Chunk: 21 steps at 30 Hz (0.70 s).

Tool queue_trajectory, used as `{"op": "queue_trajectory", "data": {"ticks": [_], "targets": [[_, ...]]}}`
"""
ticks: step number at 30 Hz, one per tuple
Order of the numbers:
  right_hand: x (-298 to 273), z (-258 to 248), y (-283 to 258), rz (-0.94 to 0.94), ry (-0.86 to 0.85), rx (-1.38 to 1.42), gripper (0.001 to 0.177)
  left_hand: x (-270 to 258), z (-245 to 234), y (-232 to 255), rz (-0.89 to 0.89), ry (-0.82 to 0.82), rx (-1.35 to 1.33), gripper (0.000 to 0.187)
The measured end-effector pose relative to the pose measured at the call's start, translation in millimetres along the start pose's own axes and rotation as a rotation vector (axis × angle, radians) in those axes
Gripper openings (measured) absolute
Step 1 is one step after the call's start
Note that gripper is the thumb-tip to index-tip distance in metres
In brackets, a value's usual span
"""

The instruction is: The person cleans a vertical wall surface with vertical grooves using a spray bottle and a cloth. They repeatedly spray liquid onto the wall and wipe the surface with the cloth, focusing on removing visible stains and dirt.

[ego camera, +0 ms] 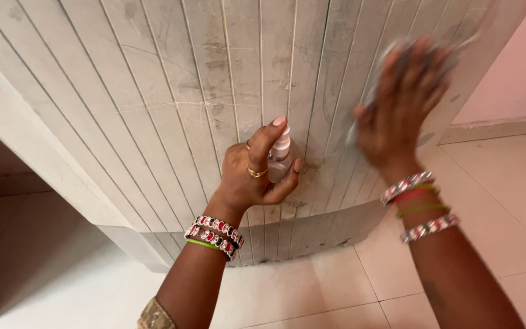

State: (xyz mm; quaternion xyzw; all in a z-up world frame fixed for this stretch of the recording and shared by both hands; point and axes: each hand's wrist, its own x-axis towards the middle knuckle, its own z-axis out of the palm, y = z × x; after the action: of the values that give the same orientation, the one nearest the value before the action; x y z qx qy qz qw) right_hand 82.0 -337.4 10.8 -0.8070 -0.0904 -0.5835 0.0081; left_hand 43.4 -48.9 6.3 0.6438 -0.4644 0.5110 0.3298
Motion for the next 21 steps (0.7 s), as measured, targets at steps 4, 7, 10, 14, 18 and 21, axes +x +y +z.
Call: {"op": "queue_trajectory", "data": {"ticks": [4,7,10,14,18,21], "targets": [[25.5,-6.9,20.1,0.205,0.128,0.143,0.062,1.4,-1.0,-1.1,0.026,-0.011,0.003,0.079],[6.1,4.8,29.1,0.349,0.202,0.285,0.064,0.5,-1.0,-1.0,0.029,-0.019,0.006,0.08],[-46.8,19.6,31.2,0.554,0.176,0.391,0.075,-0.4,1.7,-1.8,0.049,0.005,0.001,0.08],[-148.4,52.7,31.7,0.716,0.175,0.51,0.084,-0.1,3.4,-3.0,0.073,0.029,0.012,0.081],[-267.9,102.5,14.1,0.991,0.206,0.629,0.088,0.8,3.8,-3.5,0.082,0.03,0.016,0.082],[-341.6,123.7,-0.3,1.366,0.227,0.89,0.091,-1.3,3.4,-3.2,0.071,0.027,0.019,0.082]]}}
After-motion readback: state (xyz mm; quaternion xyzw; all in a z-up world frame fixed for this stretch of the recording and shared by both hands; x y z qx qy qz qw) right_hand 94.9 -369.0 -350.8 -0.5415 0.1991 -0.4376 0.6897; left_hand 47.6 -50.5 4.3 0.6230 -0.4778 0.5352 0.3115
